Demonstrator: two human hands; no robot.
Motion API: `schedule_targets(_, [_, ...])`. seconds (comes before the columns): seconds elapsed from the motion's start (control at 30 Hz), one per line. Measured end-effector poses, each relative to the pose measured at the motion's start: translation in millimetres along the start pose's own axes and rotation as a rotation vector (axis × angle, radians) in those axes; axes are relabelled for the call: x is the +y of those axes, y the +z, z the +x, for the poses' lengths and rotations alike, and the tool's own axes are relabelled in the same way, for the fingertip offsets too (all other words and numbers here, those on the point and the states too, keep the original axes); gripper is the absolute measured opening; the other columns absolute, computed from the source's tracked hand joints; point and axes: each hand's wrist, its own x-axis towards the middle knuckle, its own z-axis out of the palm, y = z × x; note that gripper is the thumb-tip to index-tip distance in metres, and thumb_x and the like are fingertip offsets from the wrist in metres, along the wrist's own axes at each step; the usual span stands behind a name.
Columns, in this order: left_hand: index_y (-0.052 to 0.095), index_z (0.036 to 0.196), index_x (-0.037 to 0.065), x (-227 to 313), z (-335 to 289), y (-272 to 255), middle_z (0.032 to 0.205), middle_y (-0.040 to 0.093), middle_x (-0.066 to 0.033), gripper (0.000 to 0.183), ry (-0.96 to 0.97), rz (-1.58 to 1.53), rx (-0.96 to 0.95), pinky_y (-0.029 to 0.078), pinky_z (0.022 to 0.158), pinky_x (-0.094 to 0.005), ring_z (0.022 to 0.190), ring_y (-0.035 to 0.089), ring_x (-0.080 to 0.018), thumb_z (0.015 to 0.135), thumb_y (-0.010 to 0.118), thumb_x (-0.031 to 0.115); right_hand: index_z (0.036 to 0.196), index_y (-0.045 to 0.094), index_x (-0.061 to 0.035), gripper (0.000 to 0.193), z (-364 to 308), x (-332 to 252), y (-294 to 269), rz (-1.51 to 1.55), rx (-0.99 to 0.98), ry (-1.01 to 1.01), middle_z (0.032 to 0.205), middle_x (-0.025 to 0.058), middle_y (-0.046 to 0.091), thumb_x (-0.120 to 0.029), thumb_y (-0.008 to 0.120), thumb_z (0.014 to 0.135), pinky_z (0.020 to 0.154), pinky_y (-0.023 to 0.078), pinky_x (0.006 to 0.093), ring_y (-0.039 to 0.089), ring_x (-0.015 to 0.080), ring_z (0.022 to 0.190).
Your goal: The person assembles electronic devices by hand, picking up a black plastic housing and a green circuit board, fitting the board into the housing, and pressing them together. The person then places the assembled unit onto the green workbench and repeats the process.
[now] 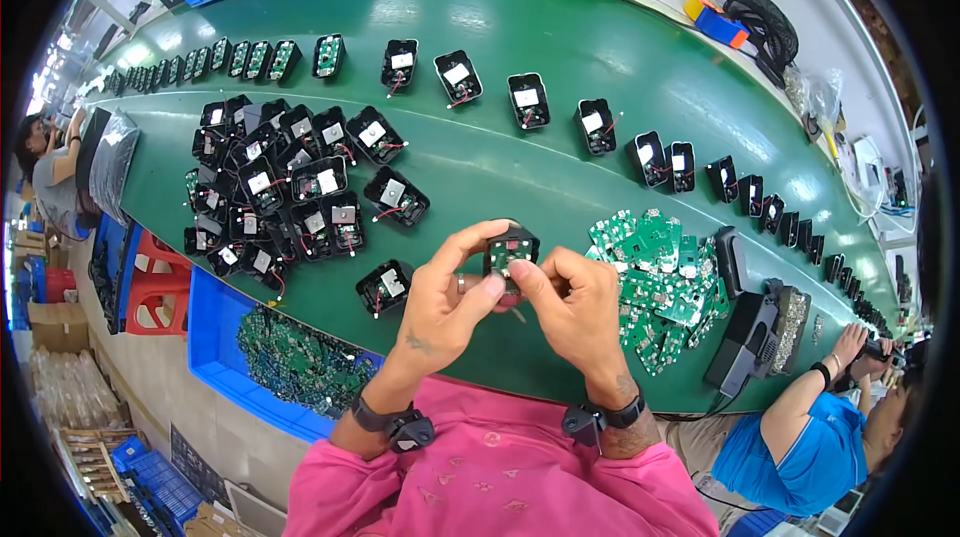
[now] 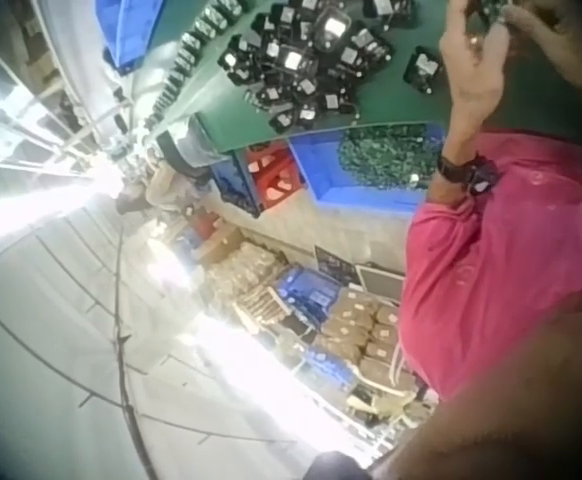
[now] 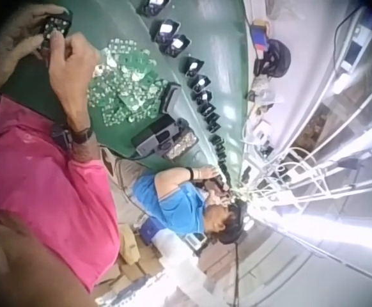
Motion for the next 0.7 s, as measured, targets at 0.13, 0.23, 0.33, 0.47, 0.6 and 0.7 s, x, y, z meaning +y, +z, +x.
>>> schedule_targets(0.13, [0.053,0.132,0.001,-7.4,1.6,8.0,0.11,0.067,-0.0118,0.034,-0.062,0.165,0.214,0.056,0.058,-0.0225,0.08,0.067,-0.0117,0.1,0.054,0.012,0.106,0.064,-0.0001,0.021,1.0,0.1,18.3,-0.041,0.074,-0.046,0.067,0.0051,0.058,-0.017,0.067,0.093,0.052,0.041,0.0281,0.052,0.0104,0.058])
schedule_targets(0.23, [0.055,0.128,0.0,-19.5,0.8,12.4,0.107,0.069,-0.0133,0.03,-0.05,0.245,0.256,0.055,0.059,-0.0241,0.08,0.067,-0.0127,0.102,0.053,0.015,0.134,0.05,-0.0006,0.04,-1.1,-2.1,20.8,-0.06,0.011,-0.072,0.102,0.0213,0.066,-0.015,0.057,0.098,0.073,0.054,0.0404,0.068,0.0339,0.083])
schedule_targets(0.33, [0.052,0.128,0.0,-29.6,3.0,12.7,0.099,0.066,-0.009,0.027,0.128,0.384,0.289,0.051,0.061,-0.0226,0.078,0.062,-0.0094,0.104,0.049,0.012,0.134,0.051,-0.0016,0.036,-1.6,1.4,32.2,0.064,0.056,-0.075,0.11,0.0214,0.065,-0.013,0.052,0.1,0.076,0.053,0.0402,0.068,0.034,0.087])
schedule_targets(0.47, [0.055,0.126,0.001,-30.6,1.1,13.3,0.097,0.067,-0.0104,0.026,0.238,0.539,0.325,0.051,0.067,-0.0244,0.082,0.063,-0.0103,0.103,0.051,0.012,0.135,0.052,-0.0059,0.035,-2.4,4.0,34.4,0.213,0.031,-0.036,0.103,0.0167,0.065,-0.014,0.053,0.101,0.073,0.053,0.034,0.066,0.0233,0.081])
schedule_targets(0.6, [0.058,0.123,0.003,-19.0,0.6,11.7,0.107,0.069,-0.0167,0.025,0.21,0.566,0.345,0.056,0.068,-0.0338,0.083,0.072,-0.0266,0.101,0.054,0.013,0.134,0.053,-0.0049,0.034,0.4,2.9,41.4,0.297,0.057,-0.05,0.101,0.0162,0.065,-0.013,0.054,0.1,0.072,0.053,0.0338,0.066,0.0231,0.079])
schedule_targets(0.7, [0.055,0.125,0.001,-11.2,0.5,6.3,0.095,0.068,-0.0092,0.026,0.222,0.616,0.364,0.051,0.065,-0.0239,0.079,0.063,-0.0102,0.102,0.053,0.012,0.132,0.054,-0.0041,0.034,7.0,-4.0,41.9,0.23,0.035,-0.103,0.1,0.0155,0.065,-0.012,0.055,0.1,0.071,0.053,0.0333,0.066,0.0223,0.079])
